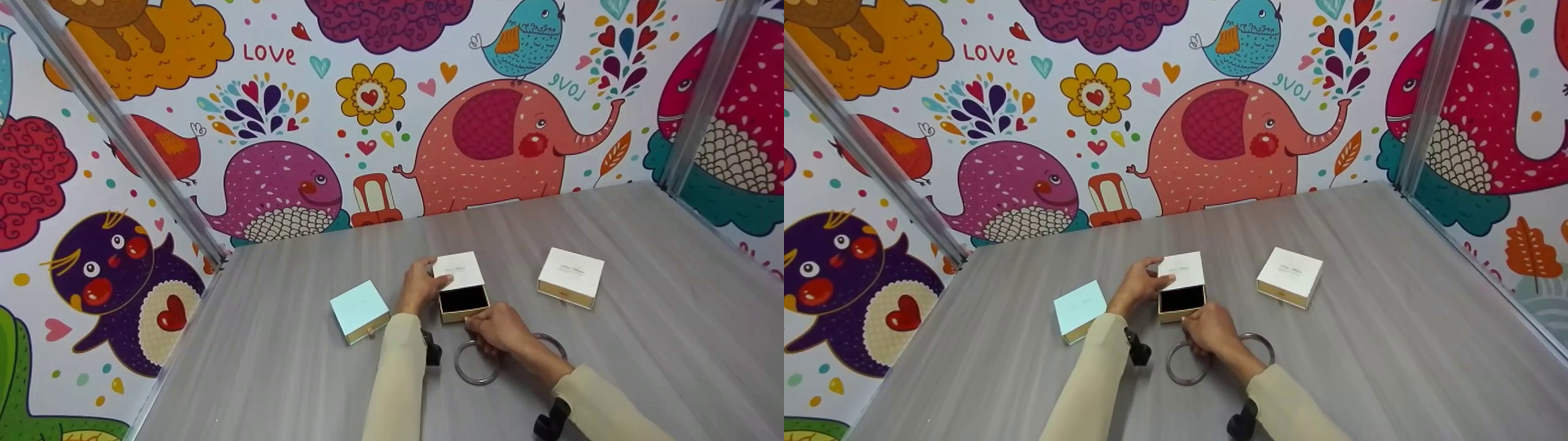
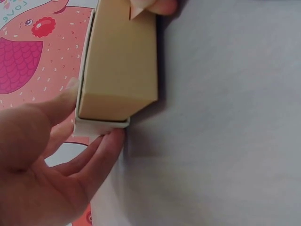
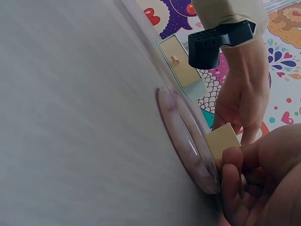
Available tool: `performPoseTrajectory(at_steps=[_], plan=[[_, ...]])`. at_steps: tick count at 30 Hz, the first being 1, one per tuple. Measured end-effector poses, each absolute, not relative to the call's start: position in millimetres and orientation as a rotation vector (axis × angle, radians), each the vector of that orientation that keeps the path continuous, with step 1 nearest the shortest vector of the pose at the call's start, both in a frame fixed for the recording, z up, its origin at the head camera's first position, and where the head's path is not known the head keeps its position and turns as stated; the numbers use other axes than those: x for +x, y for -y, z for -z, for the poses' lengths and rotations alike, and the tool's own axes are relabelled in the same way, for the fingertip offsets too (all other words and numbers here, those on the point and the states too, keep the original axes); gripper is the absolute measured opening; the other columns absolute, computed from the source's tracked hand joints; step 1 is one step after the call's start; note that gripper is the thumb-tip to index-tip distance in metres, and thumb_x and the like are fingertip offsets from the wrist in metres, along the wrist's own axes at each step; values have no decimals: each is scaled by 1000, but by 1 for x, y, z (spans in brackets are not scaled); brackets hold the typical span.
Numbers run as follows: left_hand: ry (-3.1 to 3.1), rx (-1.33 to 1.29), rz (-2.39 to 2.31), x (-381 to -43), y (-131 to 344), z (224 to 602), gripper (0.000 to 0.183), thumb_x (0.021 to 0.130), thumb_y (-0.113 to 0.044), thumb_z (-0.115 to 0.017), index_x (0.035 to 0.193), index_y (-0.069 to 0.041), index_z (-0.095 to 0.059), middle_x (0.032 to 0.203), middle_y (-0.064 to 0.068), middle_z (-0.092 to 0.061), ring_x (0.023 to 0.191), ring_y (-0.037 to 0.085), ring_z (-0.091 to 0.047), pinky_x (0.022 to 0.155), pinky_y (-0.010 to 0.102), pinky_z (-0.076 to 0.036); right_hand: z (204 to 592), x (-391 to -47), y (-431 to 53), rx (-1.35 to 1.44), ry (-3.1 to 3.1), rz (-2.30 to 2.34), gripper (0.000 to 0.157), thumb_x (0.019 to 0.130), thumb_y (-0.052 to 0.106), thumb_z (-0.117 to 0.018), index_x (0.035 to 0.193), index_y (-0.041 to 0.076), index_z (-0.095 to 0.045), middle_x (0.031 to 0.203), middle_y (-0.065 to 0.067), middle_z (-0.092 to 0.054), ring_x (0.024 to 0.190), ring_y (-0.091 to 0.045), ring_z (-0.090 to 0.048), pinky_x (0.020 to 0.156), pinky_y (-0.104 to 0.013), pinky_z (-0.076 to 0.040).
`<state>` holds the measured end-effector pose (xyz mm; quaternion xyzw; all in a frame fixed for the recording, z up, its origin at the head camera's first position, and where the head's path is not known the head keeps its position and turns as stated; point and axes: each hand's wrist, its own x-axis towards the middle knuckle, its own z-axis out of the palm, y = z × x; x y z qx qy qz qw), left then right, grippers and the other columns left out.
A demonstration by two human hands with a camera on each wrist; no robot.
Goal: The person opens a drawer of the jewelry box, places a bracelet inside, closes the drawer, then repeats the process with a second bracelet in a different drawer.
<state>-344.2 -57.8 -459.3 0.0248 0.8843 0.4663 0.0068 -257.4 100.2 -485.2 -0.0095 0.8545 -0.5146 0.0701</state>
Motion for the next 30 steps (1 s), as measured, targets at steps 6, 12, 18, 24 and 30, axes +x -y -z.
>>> performPoseTrajectory(at_steps=[6, 12, 18, 24, 30], plan=[[-2733, 60, -1460, -345, 58, 458, 54, 89, -15, -76, 138, -1, -57, 144, 18, -57, 135, 30, -53, 111, 42, -45, 485, -257, -101, -46, -2579, 1537, 31, 93, 13, -65, 65, 2, -71, 48, 3, -52, 40, -7, -48, 40, -21, -41], [-2751, 71, -1443, -346, 58, 459, 54, 89, -15, -76, 138, 0, -57, 143, 18, -58, 130, 30, -57, 108, 42, -47, 485, -256, -102, -54, -2597, 1516, 31, 93, 14, -65, 65, 3, -71, 48, 3, -52, 40, -7, -48, 41, -21, -42], [-2763, 81, -1436, -345, 60, 460, 55, 89, -15, -77, 138, 0, -57, 141, 19, -59, 127, 31, -59, 106, 42, -49, 487, -254, -102, -68, -2615, 1502, 29, 93, 13, -66, 66, 3, -72, 48, 3, -51, 39, -7, -48, 40, -22, -42], [-2739, 69, -1466, -345, 59, 459, 55, 88, -14, -77, 138, 0, -57, 143, 19, -58, 128, 30, -58, 107, 42, -48, 487, -254, -103, -85, -2607, 1510, 27, 92, 12, -66, 68, 2, -73, 47, 4, -51, 38, -6, -47, 40, -21, -41], [-2736, 37, -1446, -345, 59, 459, 56, 88, -16, -78, 138, -1, -57, 141, 19, -59, 128, 29, -58, 107, 41, -48, 486, -250, -104, -103, -2606, 1504, 29, 93, 14, -65, 68, 3, -73, 48, 4, -51, 39, -6, -48, 40, -21, -41]])
